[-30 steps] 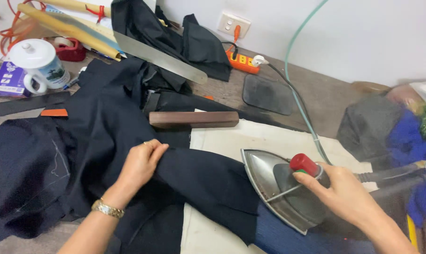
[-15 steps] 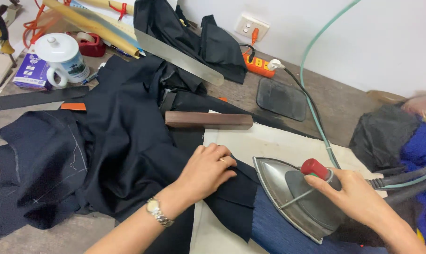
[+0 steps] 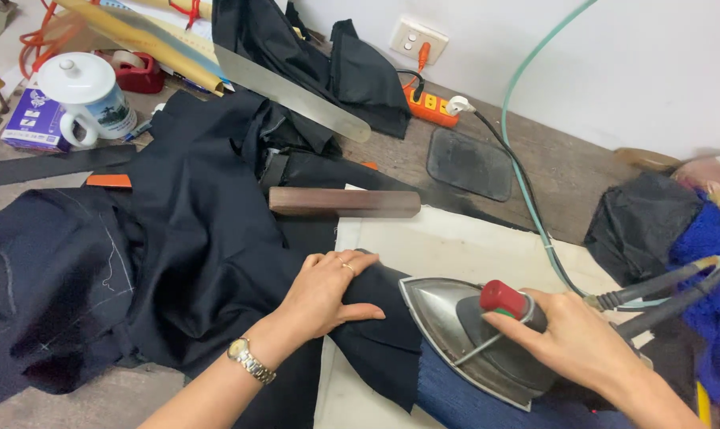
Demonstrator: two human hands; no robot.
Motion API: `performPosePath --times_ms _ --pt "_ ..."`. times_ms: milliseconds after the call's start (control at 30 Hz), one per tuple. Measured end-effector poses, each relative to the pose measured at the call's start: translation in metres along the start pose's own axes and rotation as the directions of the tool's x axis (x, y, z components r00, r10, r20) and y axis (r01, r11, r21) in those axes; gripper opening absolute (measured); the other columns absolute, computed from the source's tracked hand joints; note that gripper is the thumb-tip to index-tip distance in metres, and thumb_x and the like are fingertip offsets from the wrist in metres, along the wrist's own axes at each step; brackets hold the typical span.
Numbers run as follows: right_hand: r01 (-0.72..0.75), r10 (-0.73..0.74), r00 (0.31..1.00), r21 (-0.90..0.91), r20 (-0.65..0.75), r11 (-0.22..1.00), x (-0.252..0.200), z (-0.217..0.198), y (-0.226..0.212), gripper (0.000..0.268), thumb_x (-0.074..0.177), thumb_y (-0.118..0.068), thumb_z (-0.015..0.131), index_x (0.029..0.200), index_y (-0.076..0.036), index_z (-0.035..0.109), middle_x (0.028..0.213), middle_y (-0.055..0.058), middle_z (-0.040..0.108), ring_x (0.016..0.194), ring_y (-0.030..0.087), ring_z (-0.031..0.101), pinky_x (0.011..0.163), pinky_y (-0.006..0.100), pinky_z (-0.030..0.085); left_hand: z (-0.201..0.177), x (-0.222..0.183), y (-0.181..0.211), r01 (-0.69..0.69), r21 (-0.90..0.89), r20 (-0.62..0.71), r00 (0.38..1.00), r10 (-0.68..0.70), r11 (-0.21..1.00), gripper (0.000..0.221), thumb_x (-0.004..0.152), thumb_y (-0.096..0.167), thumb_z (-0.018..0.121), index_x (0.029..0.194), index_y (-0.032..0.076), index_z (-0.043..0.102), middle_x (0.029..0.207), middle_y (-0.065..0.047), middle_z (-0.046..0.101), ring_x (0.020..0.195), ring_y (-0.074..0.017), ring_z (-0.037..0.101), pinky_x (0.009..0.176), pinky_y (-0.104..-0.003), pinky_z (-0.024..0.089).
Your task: Ironing and pressing garment components using a steam iron and a wooden clapper
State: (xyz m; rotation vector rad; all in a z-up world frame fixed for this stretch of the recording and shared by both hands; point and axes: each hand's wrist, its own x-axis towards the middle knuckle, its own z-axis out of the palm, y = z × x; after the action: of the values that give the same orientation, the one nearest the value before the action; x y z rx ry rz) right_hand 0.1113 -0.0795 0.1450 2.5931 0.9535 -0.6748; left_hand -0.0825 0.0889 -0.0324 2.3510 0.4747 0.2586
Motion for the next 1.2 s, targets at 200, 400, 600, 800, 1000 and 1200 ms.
performPosePath --times_ms 200,400,600,800,1000,1200 --pt "0.018 -0.018 0.999 -0.018 -0.04 1.0 0.001 -0.003 -0.018 0.039 0.075 -0.065 0.059 0.094 -0.035 0.074 0.086 0.001 0.077 0.096 0.026 0.067 0.078 0.032 0.049 -0.001 0.0 -0.011 0.229 -0.261 0.134 0.971 -0.2 0.938 0.103 0.064 0.057 0.079 0.144 0.009 0.036 0.14 -0.01 0.048 0.126 -0.0271 0.045 0.102 -0.038 0.035" --pt "0.071 -0.074 0.995 -0.038 -0.073 0.997 0.009 -0.006 -0.043 0.047 0.076 -0.067 0.057 0.092 -0.025 0.072 0.081 0.01 0.073 0.094 0.033 0.065 0.077 0.037 0.049 -0.006 -0.016 -0.016 0.447 -0.571 0.238 0.893 -0.382 0.689 0.105 0.058 0.044 0.084 0.145 0.014 0.033 0.142 -0.011 0.045 0.133 -0.0206 0.044 0.108 -0.028 0.035" --pt "0.223 -0.222 0.969 0.003 -0.106 0.975 0.016 -0.024 -0.089 0.052 0.078 -0.058 0.061 0.089 -0.009 0.073 0.081 0.023 0.073 0.089 0.04 0.07 0.08 0.048 0.054 0.034 -0.048 -0.095 0.099 -0.72 -0.208 0.913 -0.35 0.687 0.068 0.082 0.006 0.07 0.141 0.005 0.036 0.118 -0.028 0.057 0.112 -0.0442 0.054 0.096 -0.053 0.043" --pt "0.355 -0.36 0.924 -0.06 -0.13 0.933 0.03 -0.035 -0.132 0.061 0.078 -0.065 0.057 0.09 -0.007 0.072 0.083 0.024 0.071 0.088 0.041 0.069 0.08 0.05 0.053 -0.053 -0.008 -0.153 0.097 -0.19 -0.665 0.719 -0.201 0.977 0.023 0.097 0.014 0.061 0.118 0.007 0.065 0.1 -0.013 0.066 0.095 -0.0315 0.063 0.083 -0.041 0.05" --pt "0.334 -0.339 0.937 -0.068 -0.086 0.94 0.022 -0.037 -0.121 0.06 0.077 -0.064 0.059 0.091 -0.007 0.072 0.082 0.024 0.07 0.087 0.041 0.069 0.079 0.049 0.053 -0.049 0.083 -0.167 0.023 0.267 -0.229 0.973 0.04 0.963 0.04 0.08 0.032 0.074 0.114 0.014 0.067 0.104 -0.008 0.068 0.101 -0.0293 0.062 0.086 -0.041 0.051" --pt "0.239 -0.241 0.969 -0.03 -0.049 0.97 0.012 -0.02 -0.073 0.051 0.076 -0.062 0.063 0.085 -0.012 0.071 0.072 0.017 0.069 0.078 0.036 0.07 0.073 0.042 0.054 0.012 0.133 -0.163 -0.076 0.49 0.157 0.988 -0.002 0.869 0.073 0.07 0.045 0.08 0.131 0.014 0.054 0.113 -0.003 0.065 0.108 -0.0232 0.059 0.087 -0.04 0.053"
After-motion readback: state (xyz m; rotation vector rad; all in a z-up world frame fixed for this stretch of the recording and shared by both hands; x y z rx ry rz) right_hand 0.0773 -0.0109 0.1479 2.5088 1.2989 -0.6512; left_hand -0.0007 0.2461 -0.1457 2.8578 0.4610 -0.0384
